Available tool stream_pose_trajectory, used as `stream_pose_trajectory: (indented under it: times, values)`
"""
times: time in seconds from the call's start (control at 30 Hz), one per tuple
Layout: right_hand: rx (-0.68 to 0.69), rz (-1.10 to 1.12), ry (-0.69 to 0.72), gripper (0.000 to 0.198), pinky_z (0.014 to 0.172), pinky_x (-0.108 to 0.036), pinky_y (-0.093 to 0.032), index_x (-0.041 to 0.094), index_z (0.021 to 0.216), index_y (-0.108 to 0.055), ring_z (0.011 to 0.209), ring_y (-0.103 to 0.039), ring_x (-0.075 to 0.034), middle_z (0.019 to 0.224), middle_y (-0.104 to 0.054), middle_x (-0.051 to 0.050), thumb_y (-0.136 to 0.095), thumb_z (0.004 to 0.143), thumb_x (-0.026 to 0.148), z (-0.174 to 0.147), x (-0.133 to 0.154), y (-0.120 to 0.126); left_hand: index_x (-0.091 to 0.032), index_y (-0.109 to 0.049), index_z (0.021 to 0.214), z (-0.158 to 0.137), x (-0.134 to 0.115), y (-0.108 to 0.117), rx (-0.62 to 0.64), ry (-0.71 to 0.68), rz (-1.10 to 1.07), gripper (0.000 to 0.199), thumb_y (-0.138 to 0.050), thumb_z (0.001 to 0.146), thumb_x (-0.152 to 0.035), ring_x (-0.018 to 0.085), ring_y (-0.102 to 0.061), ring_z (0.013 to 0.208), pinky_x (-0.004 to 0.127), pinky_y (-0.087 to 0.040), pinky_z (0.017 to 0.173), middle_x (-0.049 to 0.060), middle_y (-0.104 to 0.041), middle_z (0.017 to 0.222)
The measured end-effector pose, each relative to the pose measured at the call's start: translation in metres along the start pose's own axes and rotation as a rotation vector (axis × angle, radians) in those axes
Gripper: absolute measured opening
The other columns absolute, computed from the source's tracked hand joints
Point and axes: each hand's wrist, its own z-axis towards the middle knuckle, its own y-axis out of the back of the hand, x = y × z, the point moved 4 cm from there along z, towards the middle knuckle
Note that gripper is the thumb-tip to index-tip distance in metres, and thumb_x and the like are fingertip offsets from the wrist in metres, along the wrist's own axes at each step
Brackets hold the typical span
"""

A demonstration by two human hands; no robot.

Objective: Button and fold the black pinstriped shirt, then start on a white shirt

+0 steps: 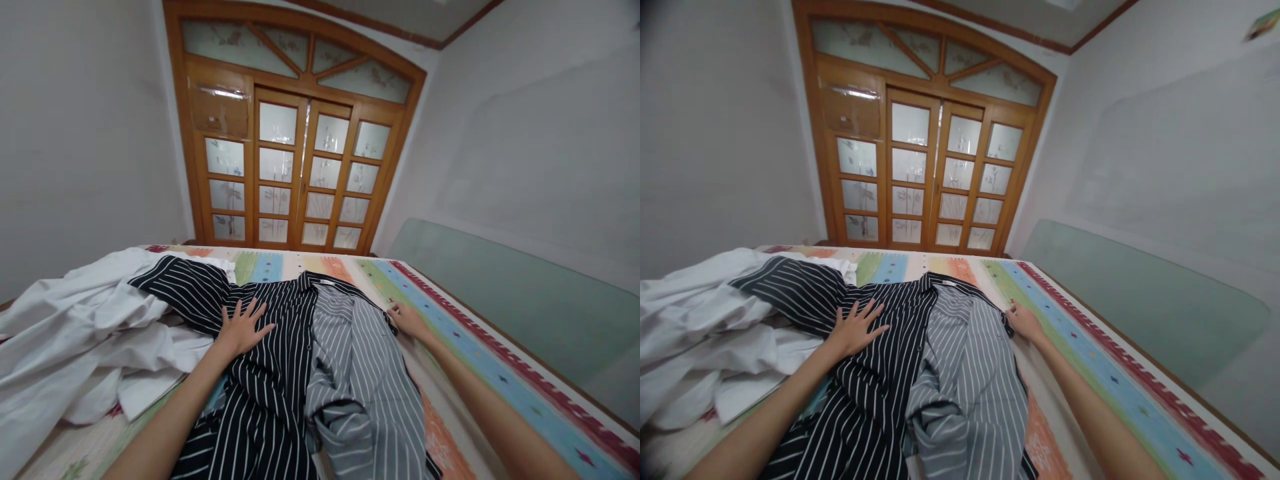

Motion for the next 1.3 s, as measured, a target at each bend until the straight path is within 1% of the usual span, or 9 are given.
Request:
stream_pose_trajectory:
  times: [0.1,0.23,0.4,0.63,0.77,0.9,1.1,1.23,1.3]
  values:
    - [0.058,0.084,-0.02,0.023,0.064,-0.03,-0.044,0.018,0.07,-0.065,0.066,-0.062,-0.02,0.067,-0.067,-0.005,-0.054,0.083,0.034,-0.008,-0.004,-0.003,-0.027,-0.029,0.152,-0.001,-0.001,0.001,0.002,0.007,-0.001,0.08,-0.024,0.088,-0.074,0.044,-0.015,0.145,0.072,-0.01,0.11,0.007,-0.021,0.16]
    - [0.121,0.389,0.039,0.021,0.057,-0.026,-0.04,0.019,0.067,-0.061,0.059,-0.055,-0.016,0.063,-0.061,0.001,-0.06,0.072,0.04,-0.011,0.023,-0.014,-0.023,-0.031,0.151,-0.003,-0.002,0.003,-0.016,0.001,0.007,0.079,-0.026,0.089,-0.071,0.043,-0.016,0.145,0.069,-0.012,0.111,0.008,-0.024,0.159]
    - [-0.132,0.429,0.04,0.014,0.058,-0.025,-0.037,0.022,0.06,-0.051,0.062,-0.053,-0.017,0.059,-0.055,0.003,-0.058,0.066,0.032,0.005,0.067,-0.013,-0.022,-0.032,0.151,-0.008,-0.003,0.006,-0.02,-0.007,0.011,0.078,-0.026,0.089,-0.07,0.04,-0.018,0.145,0.063,-0.015,0.114,0.008,-0.026,0.158]
    - [-0.445,0.022,0.039,0.024,0.074,-0.033,-0.038,0.017,0.087,-0.069,0.085,-0.057,-0.024,0.085,-0.069,-0.01,-0.048,0.083,0.028,0.02,0.124,0.015,-0.023,-0.032,0.151,-0.008,-0.002,0.005,-0.032,0.021,0.014,0.08,-0.024,0.088,-0.072,0.04,-0.019,0.145,0.062,-0.015,0.114,0.005,-0.026,0.158]
    - [-0.367,-0.243,0.24,0.029,0.087,-0.041,-0.036,0.019,0.094,-0.075,0.107,-0.049,-0.032,0.105,-0.067,-0.017,-0.048,0.087,0.026,0.012,0.145,0.011,-0.023,-0.033,0.151,-0.007,-0.001,0.002,-0.044,0.012,0.013,0.081,-0.024,0.088,-0.074,0.04,-0.019,0.145,0.062,-0.015,0.114,0.006,-0.026,0.158]
    - [-0.358,-0.256,0.285,0.03,0.086,-0.038,-0.04,0.017,0.092,-0.076,0.105,-0.05,-0.03,0.104,-0.064,-0.017,-0.047,0.087,0.024,0.006,0.15,0.001,-0.024,-0.034,0.15,-0.005,0.001,0.0,-0.052,0.007,-0.004,0.081,-0.024,0.088,-0.074,0.04,-0.019,0.145,0.062,-0.014,0.114,0.006,-0.027,0.158]
    - [-0.128,0.283,0.275,0.029,0.073,-0.029,-0.048,0.017,0.088,-0.07,0.077,-0.059,-0.019,0.079,-0.066,-0.005,-0.043,0.087,0.028,0.019,0.168,-0.017,-0.023,-0.033,0.151,-0.003,0.001,-0.002,-0.041,0.004,0.001,0.082,-0.024,0.088,-0.074,0.04,-0.017,0.145,0.061,-0.015,0.115,0.007,-0.026,0.158]
    - [0.231,0.636,0.264,0.039,0.061,-0.026,-0.053,0.02,0.118,-0.062,0.068,-0.062,-0.014,0.093,-0.069,-0.004,-0.041,0.085,0.022,0.02,0.172,-0.04,-0.023,-0.032,0.151,-0.004,0.001,-0.001,-0.038,0.003,0.009,0.081,-0.023,0.088,-0.074,0.04,-0.017,0.145,0.06,-0.015,0.115,0.006,-0.024,0.159]
    - [0.29,0.645,0.24,0.044,0.06,-0.028,-0.055,0.019,0.123,-0.06,0.069,-0.064,-0.015,0.102,-0.069,-0.008,-0.042,0.083,0.018,0.019,0.162,-0.047,-0.022,-0.032,0.151,-0.005,0.001,0.0,-0.036,-0.002,0.011,0.081,-0.023,0.089,-0.073,0.04,-0.018,0.145,0.06,-0.015,0.115,0.006,-0.024,0.159]
